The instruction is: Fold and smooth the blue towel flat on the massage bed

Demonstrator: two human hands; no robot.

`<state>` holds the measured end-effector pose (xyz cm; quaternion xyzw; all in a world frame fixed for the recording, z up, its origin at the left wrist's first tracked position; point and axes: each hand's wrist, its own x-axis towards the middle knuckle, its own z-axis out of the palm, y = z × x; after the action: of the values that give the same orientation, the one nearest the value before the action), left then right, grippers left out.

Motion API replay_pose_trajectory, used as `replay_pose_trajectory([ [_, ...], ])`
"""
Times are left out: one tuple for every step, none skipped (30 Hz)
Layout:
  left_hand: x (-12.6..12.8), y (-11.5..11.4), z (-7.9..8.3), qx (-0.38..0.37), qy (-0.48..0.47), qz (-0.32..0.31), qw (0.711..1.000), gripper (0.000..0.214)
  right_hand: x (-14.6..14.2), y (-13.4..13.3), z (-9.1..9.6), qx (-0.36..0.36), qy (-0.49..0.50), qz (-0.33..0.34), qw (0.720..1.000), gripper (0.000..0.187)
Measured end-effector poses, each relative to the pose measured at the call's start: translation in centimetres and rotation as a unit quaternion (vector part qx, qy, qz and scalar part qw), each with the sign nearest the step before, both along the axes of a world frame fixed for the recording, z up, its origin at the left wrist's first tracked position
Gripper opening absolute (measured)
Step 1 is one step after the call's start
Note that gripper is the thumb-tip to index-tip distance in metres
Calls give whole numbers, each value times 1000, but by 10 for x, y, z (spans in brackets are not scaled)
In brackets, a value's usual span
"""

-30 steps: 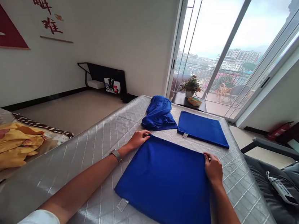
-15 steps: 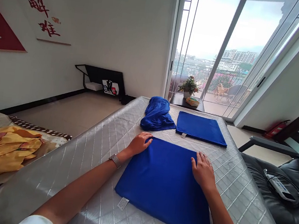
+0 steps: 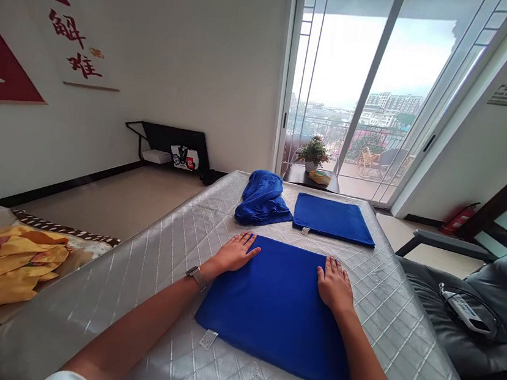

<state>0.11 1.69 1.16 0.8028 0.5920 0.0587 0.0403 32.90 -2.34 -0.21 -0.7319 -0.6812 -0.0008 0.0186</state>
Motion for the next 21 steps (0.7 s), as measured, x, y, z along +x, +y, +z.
replay_pose_trajectory([
  [3,0,2,6,12,17,1000,76,-1,0,0,0,-1,-1,1000,66],
  [7,-1,5,20,19,31,999,76,-2,-1,0,1,-3,-3,1000,66],
  [15,-3,7,37,21,36,998,76,-2,-1,0,2,-3,-4,1000,65],
  [26,-5,8,55,17,26,998,75,-3,-1,0,4,-4,-7,1000,65],
  [41,-8,9,71,6,0,997,74,-3,-1,0,5,-4,-8,1000,65],
  [58,-13,8,82,-8,-39,996,74,-3,-1,0,8,-4,-9,1000,65],
  [78,-17,7,83,-24,-86,993,73,-3,-1,-1,10,-6,-8,1000,65],
  [100,-22,5,82,-42,-129,987,73,-2,-1,-2,13,-9,-5,1000,65],
  [121,-27,3,78,-56,-163,982,74,-1,-1,-3,15,-14,0,1000,65],
  [140,-31,0,77,-69,-189,976,73,0,-1,-4,18,-19,6,1000,65],
  [157,-35,-3,72,-79,-206,973,72,1,-1,-5,20,-24,11,999,64],
  [170,-37,-5,65,-85,-213,971,71,3,-1,-6,23,-27,15,999,64],
  [178,-38,-8,57,-89,-213,971,71,4,-1,-8,24,-27,17,999,63],
  [182,-38,-9,49,-91,-209,973,71,5,-1,-8,26,-25,18,999,63],
  [181,-37,-11,43,-92,-201,974,71,5,-1,-9,26,-21,17,999,63],
  [177,-35,-11,38,-92,-192,976,72,5,0,-9,27,-18,16,999,62],
  [169,-33,-11,36,-92,-183,978,73,5,0,-9,27,-14,14,999,62],
  [158,-30,-11,34,-92,-173,980,75,4,1,-9,27,-11,11,1000,63],
  [145,-27,-10,32,-92,-160,982,76,3,1,-8,26,-7,6,1000,63],
  [131,-24,-10,29,-92,-146,985,78,2,1,-7,24,-4,1,1000,64],
  [117,-21,-9,27,-90,-129,987,79,1,1,-6,23,-1,-2,1000,65],
])
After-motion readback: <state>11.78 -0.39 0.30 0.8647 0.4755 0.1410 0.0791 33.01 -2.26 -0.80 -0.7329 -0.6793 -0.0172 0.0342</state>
